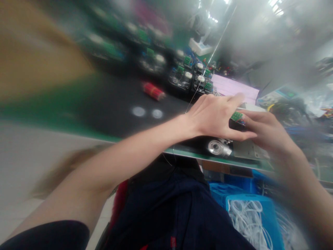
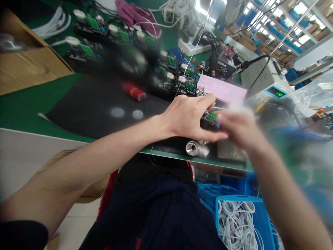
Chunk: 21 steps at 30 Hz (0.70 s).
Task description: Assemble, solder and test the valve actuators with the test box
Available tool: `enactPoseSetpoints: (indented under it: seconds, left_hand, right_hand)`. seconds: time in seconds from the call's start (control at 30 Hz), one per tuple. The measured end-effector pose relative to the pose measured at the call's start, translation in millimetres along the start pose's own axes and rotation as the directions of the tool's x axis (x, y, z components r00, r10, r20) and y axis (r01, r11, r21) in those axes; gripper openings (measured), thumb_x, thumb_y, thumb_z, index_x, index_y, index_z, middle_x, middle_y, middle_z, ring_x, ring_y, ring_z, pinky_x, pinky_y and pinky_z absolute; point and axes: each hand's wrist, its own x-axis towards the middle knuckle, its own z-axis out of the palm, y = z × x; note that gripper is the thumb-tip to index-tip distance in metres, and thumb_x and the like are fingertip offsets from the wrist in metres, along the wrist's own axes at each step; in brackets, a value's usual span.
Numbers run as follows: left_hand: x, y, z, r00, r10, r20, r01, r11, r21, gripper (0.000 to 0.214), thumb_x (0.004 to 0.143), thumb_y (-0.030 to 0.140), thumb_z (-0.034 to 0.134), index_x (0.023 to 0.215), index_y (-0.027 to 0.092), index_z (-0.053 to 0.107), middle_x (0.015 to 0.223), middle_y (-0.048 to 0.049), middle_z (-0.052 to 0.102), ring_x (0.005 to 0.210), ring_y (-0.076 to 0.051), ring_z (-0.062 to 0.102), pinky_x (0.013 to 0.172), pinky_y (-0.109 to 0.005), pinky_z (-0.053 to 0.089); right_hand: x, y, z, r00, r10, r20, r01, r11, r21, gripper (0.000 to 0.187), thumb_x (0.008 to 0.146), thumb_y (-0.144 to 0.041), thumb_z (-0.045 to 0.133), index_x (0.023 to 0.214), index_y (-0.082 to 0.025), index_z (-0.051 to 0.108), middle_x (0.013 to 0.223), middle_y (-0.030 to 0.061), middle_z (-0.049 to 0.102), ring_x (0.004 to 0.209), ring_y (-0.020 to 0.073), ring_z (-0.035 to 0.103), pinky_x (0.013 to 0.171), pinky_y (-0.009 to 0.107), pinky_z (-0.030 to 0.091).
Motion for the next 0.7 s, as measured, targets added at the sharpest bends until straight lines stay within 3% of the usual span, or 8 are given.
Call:
enactPoseSetpoints:
  seconds: [0.7]
  left_hand:
    - [1.0,0.0,-2.5,1.000,-0.017,0.022,0.018,0.999,-0.029,0.068,0.086,0.074,0.068,0.125,0.018,0.067,0.103,-0.0098,0.078,0.086,-0.027,0.072,0.070,-0.038,0.043]
  right_hand:
    - [2.2,1.5,-4.4,0.994,0.083,0.072,-0.087,0.994,0.065,0.045,0.081,-0.053,0.091,0.107,-0.017,0.087,0.102,0.0096,0.082,0.087,0.0211,0.068,0.079,0.033,0.058]
